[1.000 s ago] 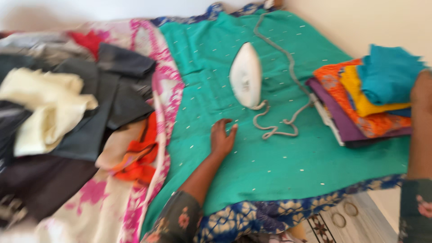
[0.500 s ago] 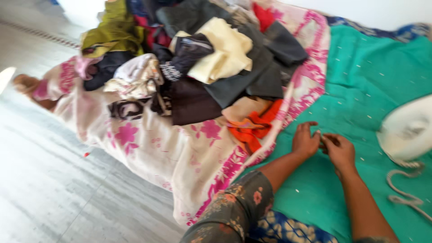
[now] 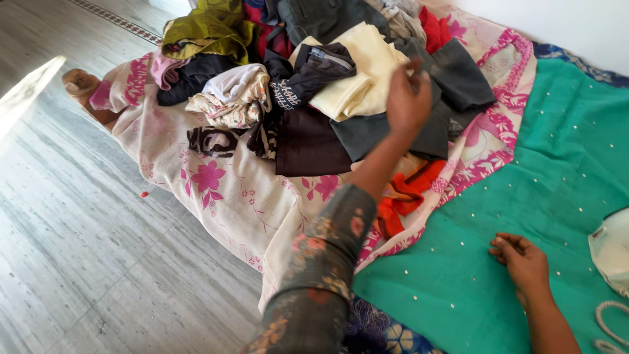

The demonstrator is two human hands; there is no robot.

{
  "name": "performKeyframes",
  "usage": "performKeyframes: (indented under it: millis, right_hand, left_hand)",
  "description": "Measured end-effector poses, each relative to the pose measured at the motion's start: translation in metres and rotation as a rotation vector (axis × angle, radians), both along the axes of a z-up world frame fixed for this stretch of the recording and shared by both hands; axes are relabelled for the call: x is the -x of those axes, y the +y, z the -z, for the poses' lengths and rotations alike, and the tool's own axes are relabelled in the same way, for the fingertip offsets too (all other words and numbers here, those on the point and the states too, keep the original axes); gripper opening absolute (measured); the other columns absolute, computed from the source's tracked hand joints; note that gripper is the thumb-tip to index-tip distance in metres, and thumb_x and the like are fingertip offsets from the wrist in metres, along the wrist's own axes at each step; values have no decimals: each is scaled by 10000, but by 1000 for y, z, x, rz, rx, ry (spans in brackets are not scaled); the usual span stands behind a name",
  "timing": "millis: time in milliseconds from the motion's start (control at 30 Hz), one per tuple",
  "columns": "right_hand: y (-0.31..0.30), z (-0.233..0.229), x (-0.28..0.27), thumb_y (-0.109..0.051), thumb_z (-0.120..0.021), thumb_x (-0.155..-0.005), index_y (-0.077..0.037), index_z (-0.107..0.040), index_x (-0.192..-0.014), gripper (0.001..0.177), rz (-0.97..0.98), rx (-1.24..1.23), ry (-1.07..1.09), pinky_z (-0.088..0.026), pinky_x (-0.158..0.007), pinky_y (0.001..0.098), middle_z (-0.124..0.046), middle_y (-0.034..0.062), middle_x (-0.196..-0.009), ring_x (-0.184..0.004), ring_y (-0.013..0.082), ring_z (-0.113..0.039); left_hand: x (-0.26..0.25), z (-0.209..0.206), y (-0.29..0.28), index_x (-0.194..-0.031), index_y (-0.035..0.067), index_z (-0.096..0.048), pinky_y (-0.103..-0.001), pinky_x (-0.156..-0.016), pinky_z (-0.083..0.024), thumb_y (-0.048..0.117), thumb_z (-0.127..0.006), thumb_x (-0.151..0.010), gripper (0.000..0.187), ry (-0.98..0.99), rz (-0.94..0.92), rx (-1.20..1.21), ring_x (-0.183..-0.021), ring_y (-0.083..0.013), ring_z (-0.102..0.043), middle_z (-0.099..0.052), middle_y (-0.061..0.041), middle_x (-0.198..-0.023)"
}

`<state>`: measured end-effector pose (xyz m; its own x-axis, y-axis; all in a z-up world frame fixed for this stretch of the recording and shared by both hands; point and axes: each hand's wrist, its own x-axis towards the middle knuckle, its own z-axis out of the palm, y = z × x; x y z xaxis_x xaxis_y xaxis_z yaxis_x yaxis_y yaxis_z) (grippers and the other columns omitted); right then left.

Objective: The person irons a turquoise garment and then a white sleeveless top on a green cloth spread on the floor. They use a white electric iron, smoothing the fabric and adjusting the items between passes.

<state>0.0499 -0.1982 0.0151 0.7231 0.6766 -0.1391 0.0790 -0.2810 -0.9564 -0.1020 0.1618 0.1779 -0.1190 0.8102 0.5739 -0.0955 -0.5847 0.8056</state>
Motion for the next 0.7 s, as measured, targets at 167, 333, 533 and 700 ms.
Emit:
performKeyframes:
  millis: [167,333,533,700]
  right_hand:
    - [4,2,0,-174,-664,-994,11,-670,-1255,320,-17,51,-1,-515,-875,326,-740,100,-1112,-983,204,-701]
    - [6,7,-4,-167,-680,-968,12,-677,-1276,356,-86,109,-10,-522,-923,321,-739,98,-1097,-1002,184,-684]
    - [1,2,3,-174,-682,-953,-22,-683,-1292,371,-96,133,-44,-496,-936,311,-737,66,-1102,-1026,156,-676]
    - [-2,-12,12,-192,-685,-951,-23,-685,-1281,370,-81,116,-40,-491,-922,304,-731,61,-1088,-1019,153,-674]
  left_hand:
    - [148,-27,154,-1329,174,-640,-393,-790,-567,-18,-568,-868,505,37,-485,-134,-874,-224,-700,-718,-64,-1006]
    - [357,25,222,-1254,93,-604,-469,-889,-549,274,-709,-836,467,584,-847,360,-1073,-375,-664,-639,-232,-1217]
    - [389,42,259,-1133,72,-712,-445,-934,-547,272,-664,-937,284,1019,-682,534,-1105,-342,-687,-712,-187,-1194]
    - [368,-79,281,-1018,65,-670,-454,-806,-560,322,-659,-960,264,497,-608,99,-912,-276,-729,-741,-121,-1017]
